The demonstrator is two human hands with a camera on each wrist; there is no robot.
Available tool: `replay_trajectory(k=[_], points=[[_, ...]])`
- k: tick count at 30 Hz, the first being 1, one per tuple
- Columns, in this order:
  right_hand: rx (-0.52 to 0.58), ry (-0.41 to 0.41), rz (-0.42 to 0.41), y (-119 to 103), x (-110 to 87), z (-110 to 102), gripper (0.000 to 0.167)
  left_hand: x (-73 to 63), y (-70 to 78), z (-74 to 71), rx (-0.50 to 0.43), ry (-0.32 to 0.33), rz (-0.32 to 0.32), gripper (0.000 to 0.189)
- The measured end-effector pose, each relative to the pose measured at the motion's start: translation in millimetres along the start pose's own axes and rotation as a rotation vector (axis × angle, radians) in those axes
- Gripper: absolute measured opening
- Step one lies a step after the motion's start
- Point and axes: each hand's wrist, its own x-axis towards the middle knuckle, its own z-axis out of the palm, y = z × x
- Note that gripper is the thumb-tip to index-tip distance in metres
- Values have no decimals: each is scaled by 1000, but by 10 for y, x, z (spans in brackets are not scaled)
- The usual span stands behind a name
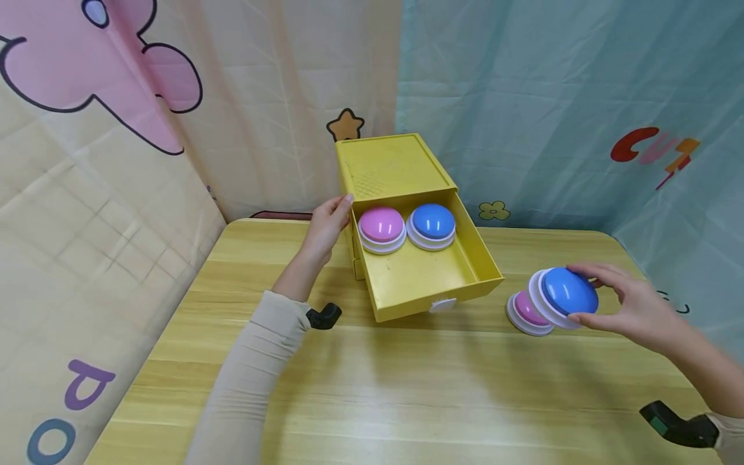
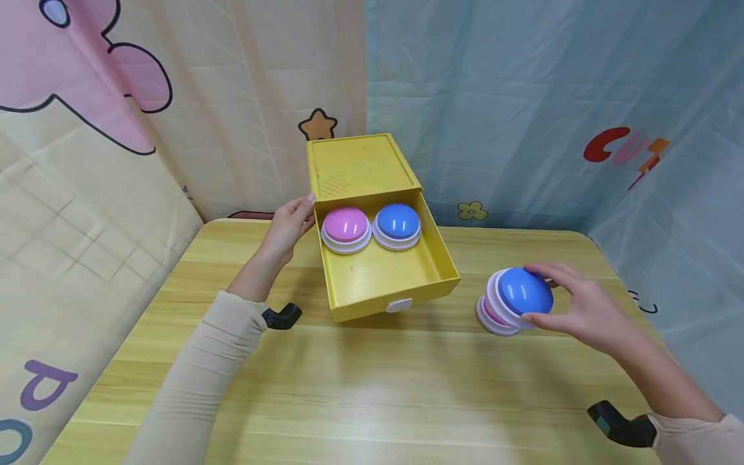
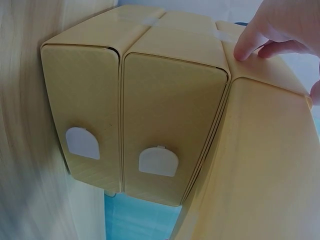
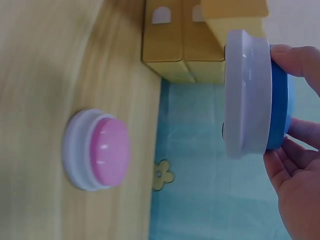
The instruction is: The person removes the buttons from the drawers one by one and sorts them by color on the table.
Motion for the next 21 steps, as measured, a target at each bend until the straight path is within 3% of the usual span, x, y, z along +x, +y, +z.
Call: replay_trajectory(k=[4, 9, 21], points=[[-23, 1, 55, 119, -166, 99, 69, 11, -7, 5, -4, 0, 3, 50], [-28, -58, 98, 240, -357, 209, 67, 21, -16, 2, -3, 1, -2, 50], [37, -167, 70, 428, -671, 555, 65, 21, -14, 2, -4, -3, -8, 52]])
